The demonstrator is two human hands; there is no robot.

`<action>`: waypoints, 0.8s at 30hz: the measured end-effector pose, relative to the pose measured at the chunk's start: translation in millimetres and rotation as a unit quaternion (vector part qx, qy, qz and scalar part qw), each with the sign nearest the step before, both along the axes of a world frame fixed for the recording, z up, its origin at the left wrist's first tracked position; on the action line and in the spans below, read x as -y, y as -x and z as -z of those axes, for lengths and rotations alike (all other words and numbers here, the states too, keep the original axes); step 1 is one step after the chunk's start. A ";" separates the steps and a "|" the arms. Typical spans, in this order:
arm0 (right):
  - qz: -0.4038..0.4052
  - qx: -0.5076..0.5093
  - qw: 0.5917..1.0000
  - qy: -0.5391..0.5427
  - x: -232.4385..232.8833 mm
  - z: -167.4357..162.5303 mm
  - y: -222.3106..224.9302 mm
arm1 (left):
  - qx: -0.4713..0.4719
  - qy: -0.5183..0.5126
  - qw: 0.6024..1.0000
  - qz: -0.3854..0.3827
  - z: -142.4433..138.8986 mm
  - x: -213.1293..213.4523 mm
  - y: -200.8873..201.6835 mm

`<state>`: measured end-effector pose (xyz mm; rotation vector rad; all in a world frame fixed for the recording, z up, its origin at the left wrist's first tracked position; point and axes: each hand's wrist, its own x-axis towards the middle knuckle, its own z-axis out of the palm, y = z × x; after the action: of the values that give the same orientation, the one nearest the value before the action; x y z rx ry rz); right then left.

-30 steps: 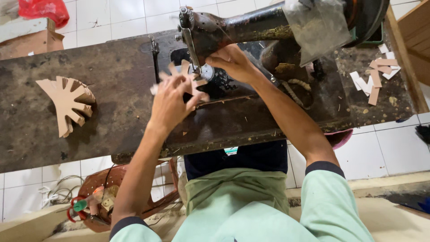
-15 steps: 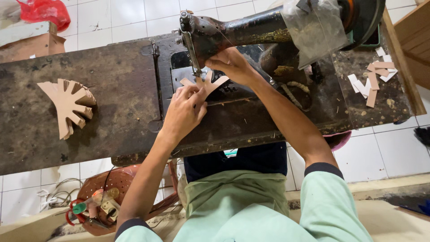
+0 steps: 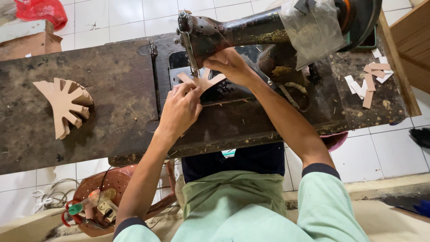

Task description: The person sits at a treadle sewing machine and stitches along the edges of fan-shaped leather pieces, feeding each piece under the needle and guiding it with both hands. They use scissors to trim threads, place finished pieces on a growing stack on the table, and pick up new pieces to repeat the process.

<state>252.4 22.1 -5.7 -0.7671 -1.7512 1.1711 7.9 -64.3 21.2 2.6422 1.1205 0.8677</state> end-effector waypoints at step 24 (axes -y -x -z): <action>0.005 0.010 1.000 -0.020 -0.8 -1.4 0.0 | 0.098 0.032 0.993 -0.058 35.5 -66.5 -1.0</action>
<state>252.4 22.9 -4.3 -0.7661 -1.7798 1.1218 8.9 2.3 -14.2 2.3999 1.2388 1.0666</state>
